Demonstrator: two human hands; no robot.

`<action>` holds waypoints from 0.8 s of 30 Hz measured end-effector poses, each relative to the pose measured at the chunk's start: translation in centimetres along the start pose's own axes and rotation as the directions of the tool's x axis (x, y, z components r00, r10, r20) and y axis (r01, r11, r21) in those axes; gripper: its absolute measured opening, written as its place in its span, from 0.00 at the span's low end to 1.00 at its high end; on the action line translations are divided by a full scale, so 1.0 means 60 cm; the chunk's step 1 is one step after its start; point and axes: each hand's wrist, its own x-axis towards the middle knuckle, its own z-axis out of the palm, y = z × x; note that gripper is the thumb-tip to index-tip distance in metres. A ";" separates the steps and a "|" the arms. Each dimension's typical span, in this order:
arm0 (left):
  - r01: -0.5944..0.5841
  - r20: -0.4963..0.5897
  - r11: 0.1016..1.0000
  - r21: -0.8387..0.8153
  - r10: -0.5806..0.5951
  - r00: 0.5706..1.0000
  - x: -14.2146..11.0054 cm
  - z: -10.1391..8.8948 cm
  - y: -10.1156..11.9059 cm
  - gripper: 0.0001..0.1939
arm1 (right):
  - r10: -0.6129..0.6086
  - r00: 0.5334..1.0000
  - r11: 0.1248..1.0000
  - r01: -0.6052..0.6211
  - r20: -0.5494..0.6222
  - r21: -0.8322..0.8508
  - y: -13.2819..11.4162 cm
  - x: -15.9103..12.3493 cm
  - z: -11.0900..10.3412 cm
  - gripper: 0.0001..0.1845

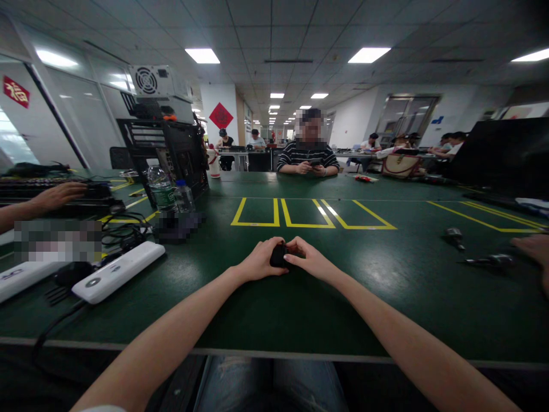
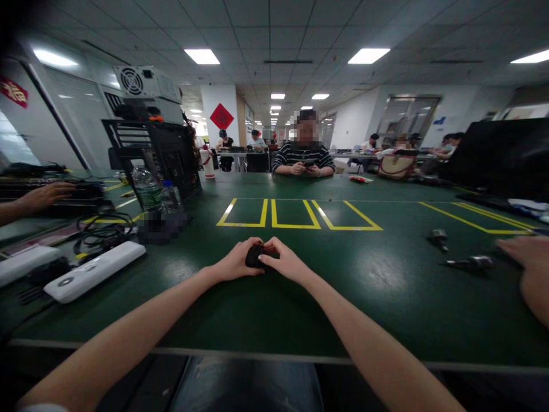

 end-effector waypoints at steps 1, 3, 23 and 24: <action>0.004 -0.003 1.000 0.003 -0.004 1.000 0.000 0.001 -0.001 0.33 | -0.016 1.000 1.000 0.016 0.014 0.006 -0.003 -0.002 -0.001 0.13; 0.007 -0.009 1.000 0.009 -0.007 1.000 0.001 0.002 -0.002 0.34 | -0.040 0.998 0.999 0.039 0.044 0.024 -0.009 -0.005 -0.003 0.14; -0.026 -0.003 1.000 0.013 0.026 1.000 -0.001 0.000 -0.004 0.33 | -0.037 0.998 0.999 0.035 0.052 0.035 -0.018 -0.010 -0.001 0.14; -0.028 -0.005 1.000 0.011 0.028 1.000 -0.001 0.000 -0.004 0.33 | -0.038 0.998 0.998 0.035 0.055 0.056 -0.018 -0.010 -0.001 0.13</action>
